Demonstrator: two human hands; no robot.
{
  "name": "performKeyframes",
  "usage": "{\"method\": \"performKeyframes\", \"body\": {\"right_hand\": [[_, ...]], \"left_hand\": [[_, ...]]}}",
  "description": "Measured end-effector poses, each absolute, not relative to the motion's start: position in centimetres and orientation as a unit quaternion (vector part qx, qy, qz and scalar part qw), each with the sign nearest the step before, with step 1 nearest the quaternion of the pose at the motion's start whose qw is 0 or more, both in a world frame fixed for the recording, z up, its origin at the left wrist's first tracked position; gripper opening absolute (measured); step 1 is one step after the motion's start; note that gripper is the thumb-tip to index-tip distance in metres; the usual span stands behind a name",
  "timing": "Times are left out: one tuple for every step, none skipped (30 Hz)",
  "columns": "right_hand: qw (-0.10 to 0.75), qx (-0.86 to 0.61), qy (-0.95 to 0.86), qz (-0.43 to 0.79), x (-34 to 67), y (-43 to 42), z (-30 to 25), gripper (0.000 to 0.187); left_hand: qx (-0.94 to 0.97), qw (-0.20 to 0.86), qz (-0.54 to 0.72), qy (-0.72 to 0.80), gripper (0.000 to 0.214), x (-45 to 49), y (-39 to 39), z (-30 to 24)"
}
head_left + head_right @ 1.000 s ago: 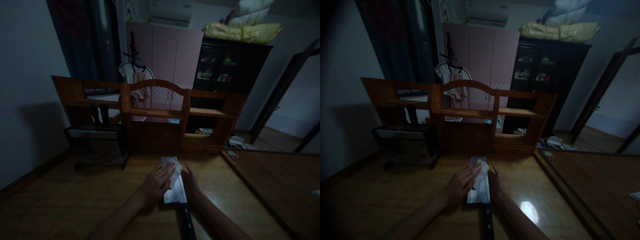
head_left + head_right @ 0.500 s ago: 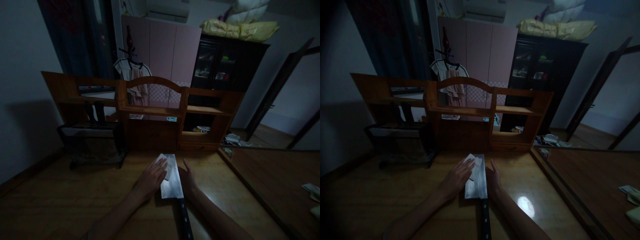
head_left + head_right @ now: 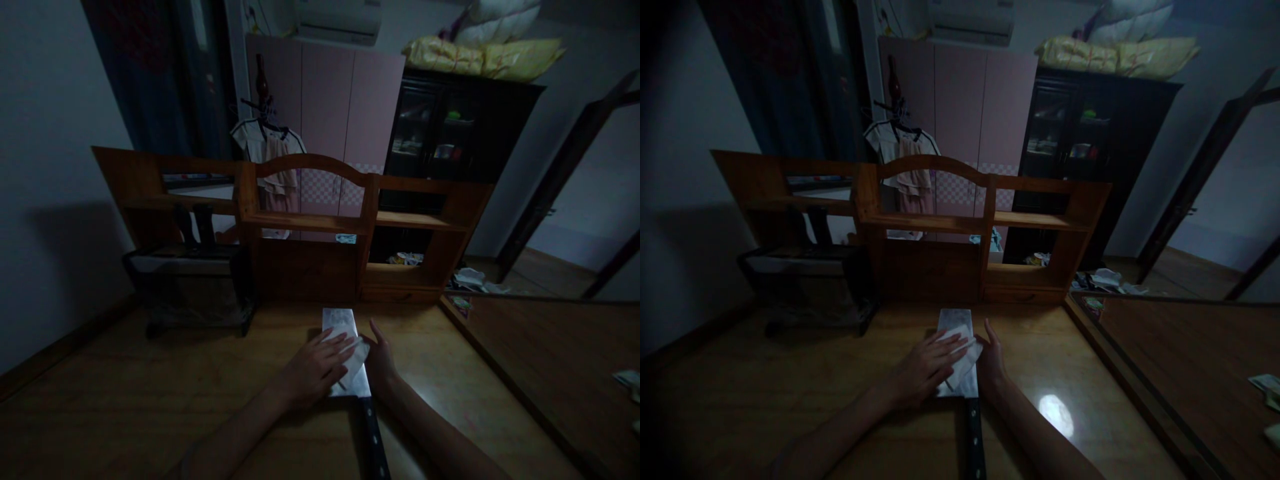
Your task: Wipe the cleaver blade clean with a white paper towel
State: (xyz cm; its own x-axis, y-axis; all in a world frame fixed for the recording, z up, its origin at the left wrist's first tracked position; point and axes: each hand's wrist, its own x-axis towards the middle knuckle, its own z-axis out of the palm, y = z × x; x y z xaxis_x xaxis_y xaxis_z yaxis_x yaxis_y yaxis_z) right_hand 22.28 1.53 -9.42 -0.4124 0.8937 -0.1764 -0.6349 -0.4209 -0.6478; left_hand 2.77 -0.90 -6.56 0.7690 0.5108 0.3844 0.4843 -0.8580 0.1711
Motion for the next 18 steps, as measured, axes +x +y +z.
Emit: {"method": "performKeyframes", "body": {"right_hand": [[0.472,-0.245,-0.249,0.81,22.3,1.5,-9.3,0.057],[0.467,-0.232,-0.249,0.816,22.2,1.5,-9.3,0.058],[0.464,-0.221,-0.251,0.82,22.2,1.5,-9.2,0.059],[0.462,-0.213,-0.254,0.823,22.2,1.5,-9.1,0.06],[0.461,-0.211,-0.256,0.823,22.2,1.4,-9.0,0.061],[0.461,-0.212,-0.258,0.822,22.2,1.3,-9.0,0.061],[0.462,-0.215,-0.259,0.82,22.2,1.3,-8.9,0.062],[0.463,-0.218,-0.259,0.819,22.2,1.2,-8.8,0.062],[0.465,-0.218,-0.259,0.818,22.2,1.1,-8.8,0.062],[0.465,-0.217,-0.258,0.819,22.2,1.0,-8.7,0.062],[0.464,-0.215,-0.257,0.82,22.1,1.0,-8.6,0.062],[0.461,-0.213,-0.256,0.822,22.1,1.0,-8.6,0.062],[0.459,-0.21,-0.256,0.824,22.1,1.0,-8.6,0.062],[0.459,-0.209,-0.256,0.825,22.1,1.0,-8.6,0.062],[0.459,-0.209,-0.256,0.824,22.1,1.1,-8.6,0.062],[0.463,-0.212,-0.256,0.822,22.1,1.2,-8.7,0.061],[0.468,-0.219,-0.255,0.817,22.2,1.2,-8.8,0.06],[0.474,-0.231,-0.252,0.812,22.2,1.3,-8.9,0.058]], "left_hand": [[0.932,0.024,0.22,0.286,0.046,2.7,-0.7,-6.7],[0.922,0.015,0.229,0.31,0.046,2.6,-0.4,-6.9],[0.911,0.005,0.24,0.336,0.045,2.6,-0.2,-7.1],[0.898,-0.004,0.251,0.361,0.045,2.5,0.1,-7.3],[0.887,-0.012,0.259,0.382,0.045,2.4,0.3,-7.5],[0.877,-0.018,0.265,0.4,0.045,2.3,0.4,-7.7],[0.87,-0.022,0.27,0.413,0.045,2.2,0.6,-7.8],[0.863,-0.025,0.274,0.423,0.046,2.2,0.7,-8.0],[0.859,-0.027,0.278,0.429,0.046,2.1,0.7,-8.1],[0.856,-0.027,0.281,0.433,0.046,2.2,0.7,-8.1],[0.854,-0.026,0.285,0.435,0.047,2.2,0.7,-8.1],[0.853,-0.025,0.288,0.434,0.047,2.2,0.6,-8.1],[0.856,-0.024,0.291,0.428,0.048,2.2,0.5,-7.9],[0.861,-0.023,0.292,0.415,0.048,2.3,0.3,-7.7],[0.871,-0.023,0.292,0.395,0.049,2.4,0.1,-7.4],[0.883,-0.023,0.288,0.37,0.05,2.5,-0.1,-7.1],[0.896,-0.022,0.282,0.341,0.051,2.6,-0.4,-6.7],[0.909,-0.02,0.271,0.315,0.052,2.7,-0.7,-6.4]]}}
